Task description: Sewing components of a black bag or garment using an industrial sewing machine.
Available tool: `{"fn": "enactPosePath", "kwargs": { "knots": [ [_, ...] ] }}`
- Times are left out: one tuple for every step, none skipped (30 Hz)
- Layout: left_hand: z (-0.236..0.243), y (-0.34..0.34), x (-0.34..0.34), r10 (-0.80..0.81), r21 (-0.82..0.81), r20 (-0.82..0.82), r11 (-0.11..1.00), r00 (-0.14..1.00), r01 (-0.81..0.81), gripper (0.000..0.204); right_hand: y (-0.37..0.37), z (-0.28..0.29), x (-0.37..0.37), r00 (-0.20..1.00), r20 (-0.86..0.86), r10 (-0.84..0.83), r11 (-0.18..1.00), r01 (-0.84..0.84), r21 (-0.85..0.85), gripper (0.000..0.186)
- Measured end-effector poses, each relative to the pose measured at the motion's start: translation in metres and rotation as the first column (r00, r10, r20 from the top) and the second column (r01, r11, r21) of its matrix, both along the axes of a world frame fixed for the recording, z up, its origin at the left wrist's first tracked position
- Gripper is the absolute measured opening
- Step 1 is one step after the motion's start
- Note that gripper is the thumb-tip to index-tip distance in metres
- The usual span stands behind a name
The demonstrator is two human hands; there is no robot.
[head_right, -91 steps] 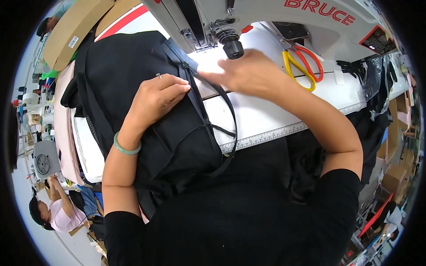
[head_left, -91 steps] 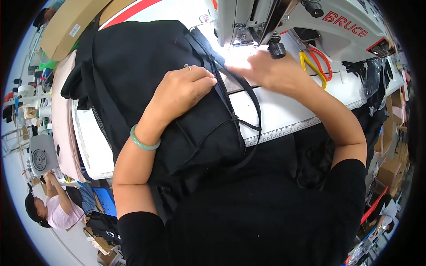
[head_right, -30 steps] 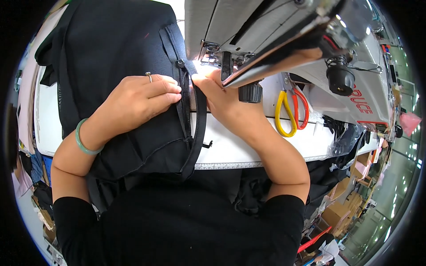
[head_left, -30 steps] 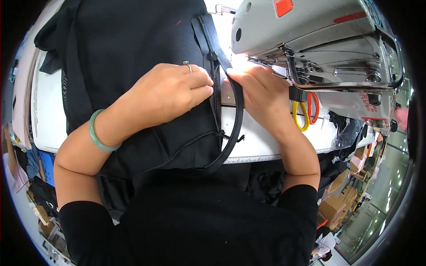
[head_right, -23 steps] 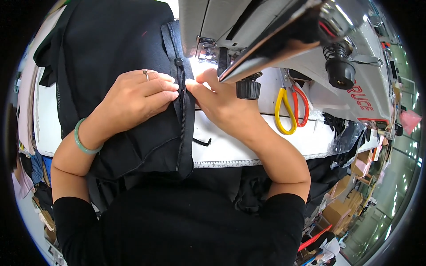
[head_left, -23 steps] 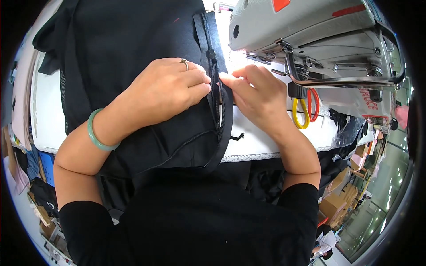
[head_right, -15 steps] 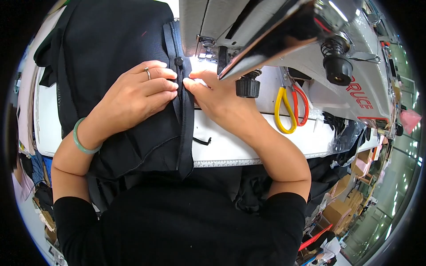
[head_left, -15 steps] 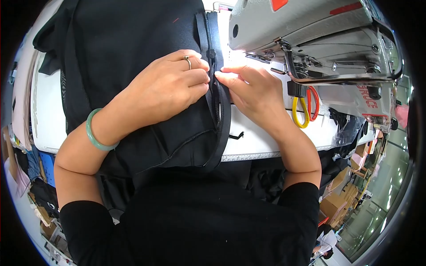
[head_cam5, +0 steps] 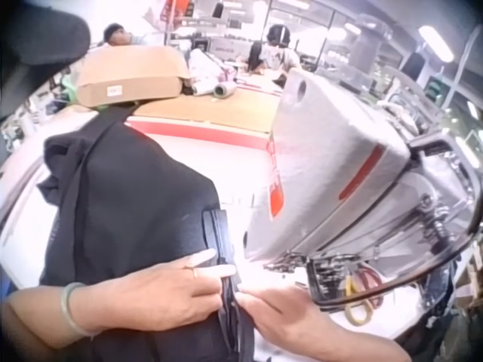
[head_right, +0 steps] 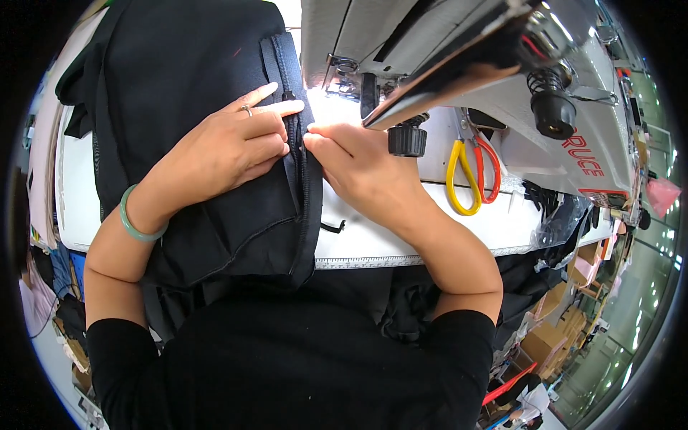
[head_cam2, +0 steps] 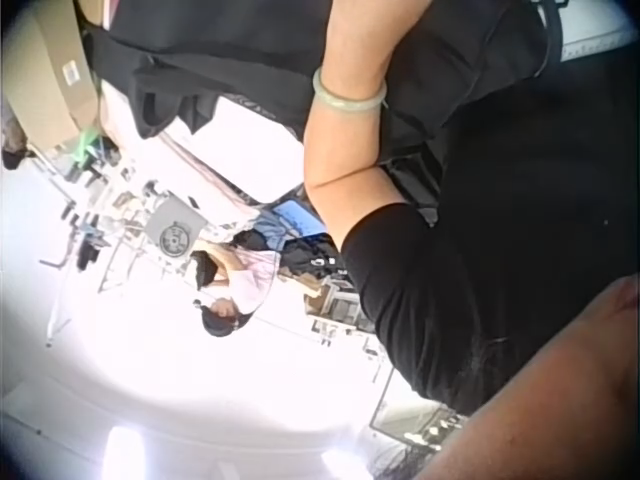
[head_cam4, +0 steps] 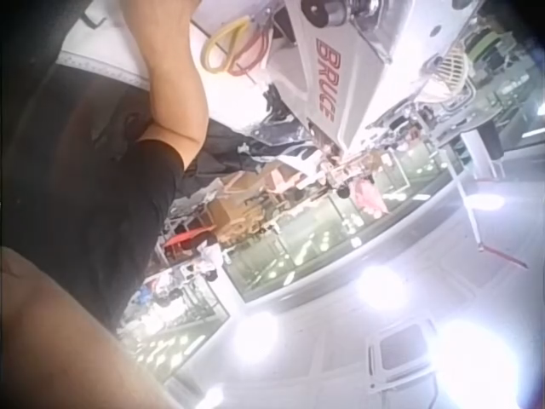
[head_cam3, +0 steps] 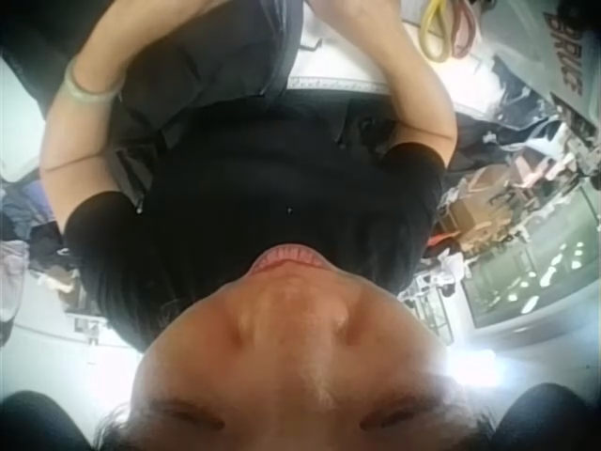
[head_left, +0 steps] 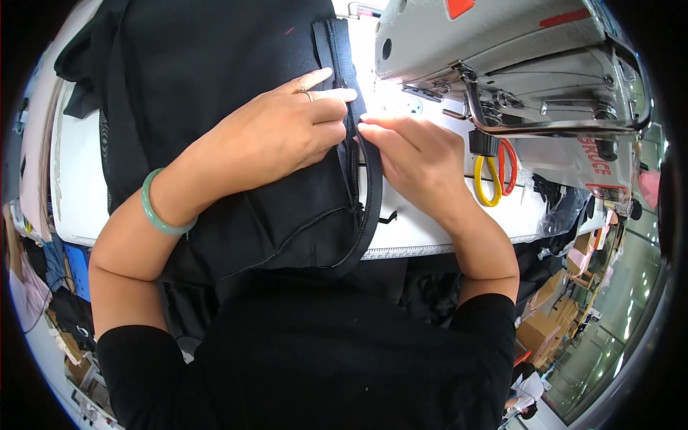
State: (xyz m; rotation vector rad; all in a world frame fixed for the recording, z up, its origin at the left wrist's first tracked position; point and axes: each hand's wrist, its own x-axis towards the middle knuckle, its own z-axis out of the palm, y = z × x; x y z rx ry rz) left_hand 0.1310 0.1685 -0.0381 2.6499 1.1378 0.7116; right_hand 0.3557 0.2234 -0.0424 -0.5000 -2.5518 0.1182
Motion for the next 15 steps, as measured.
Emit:
{"fn": "enactPosePath", "kwargs": {
  "knots": [
    [0.0,0.0001,-0.0004,0.0,-0.013,0.001,1.0,1.0,0.0,0.011,-0.0002,0.0011,0.0003,1.0,0.0,0.019,1.0,-0.019,0.01,0.028],
    [-0.0007,0.0005,-0.001,-0.001,-0.013,0.002,1.0,1.0,0.001,0.011,-0.0008,0.0017,0.0,1.0,0.0,0.019,1.0,-0.019,0.009,0.028],
    [-0.0019,0.0013,-0.0018,-0.006,-0.019,0.015,1.0,1.0,0.007,0.011,-0.0015,0.0021,-0.0004,0.999,-0.012,0.044,0.999,-0.044,0.011,0.028],
    [-0.0027,0.0016,-0.0024,-0.013,-0.025,0.027,1.0,1.0,0.013,0.011,-0.002,0.0024,-0.0007,0.997,-0.026,0.07,0.997,-0.07,0.014,0.027],
    [-0.0032,0.0012,-0.0027,-0.014,-0.025,0.027,1.0,1.0,0.015,0.011,-0.0015,0.002,-0.0009,0.997,-0.026,0.068,0.998,-0.068,0.014,0.027],
    [-0.0035,0.0009,-0.0029,-0.006,-0.036,0.029,0.999,1.0,0.007,0.01,-0.0005,0.0013,-0.0011,0.995,-0.011,0.096,0.995,-0.096,0.025,0.027],
    [-0.004,0.0011,-0.0029,0.002,-0.046,0.03,0.999,1.0,-0.001,0.009,0.0002,0.0007,-0.001,0.992,0.006,0.124,0.992,-0.124,0.037,0.027],
    [-0.0043,0.0017,-0.0024,0.001,-0.046,0.031,0.999,1.0,0.001,0.009,0.0003,0.0009,-0.0002,0.992,0.006,0.122,0.992,-0.123,0.036,0.027],
    [-0.0045,0.0025,-0.0019,-0.003,0.032,0.043,0.999,0.999,0.001,0.008,0.0002,0.0015,0.0008,0.991,0.034,0.126,0.99,-0.127,0.058,0.028],
    [-0.0047,0.0031,-0.0015,-0.007,0.11,0.054,0.994,0.999,0.001,0.007,0.0002,0.0021,0.0015,0.99,0.062,0.128,0.988,-0.133,0.079,0.029],
    [-0.0049,0.0028,-0.0015,-0.009,0.109,0.053,0.994,0.999,0.003,0.007,0.0001,0.0023,0.0019,0.99,0.062,0.126,0.988,-0.131,0.078,0.029],
    [-0.0052,0.0017,-0.0017,0.004,0.133,0.036,0.991,0.999,-0.008,0.008,0.0002,0.0025,0.0023,0.989,0.084,0.125,0.988,-0.132,0.084,0.028],
    [-0.0053,0.0004,-0.002,0.016,0.158,0.019,0.987,1.0,-0.019,0.008,0.0001,0.0029,0.0027,0.987,0.106,0.123,0.987,-0.133,0.09,0.027],
    [-0.0049,-0.0015,-0.0024,0.014,0.157,0.018,0.987,1.0,-0.017,0.008,-0.0009,0.0045,0.0029,0.987,0.105,0.121,0.987,-0.13,0.09,0.027],
    [-0.0039,-0.0039,-0.0029,0.027,0.118,0.0,0.993,1.0,-0.027,0.008,-0.0025,0.0068,0.0029,0.985,0.129,0.115,0.99,-0.124,0.068,0.025]
  ]
}}
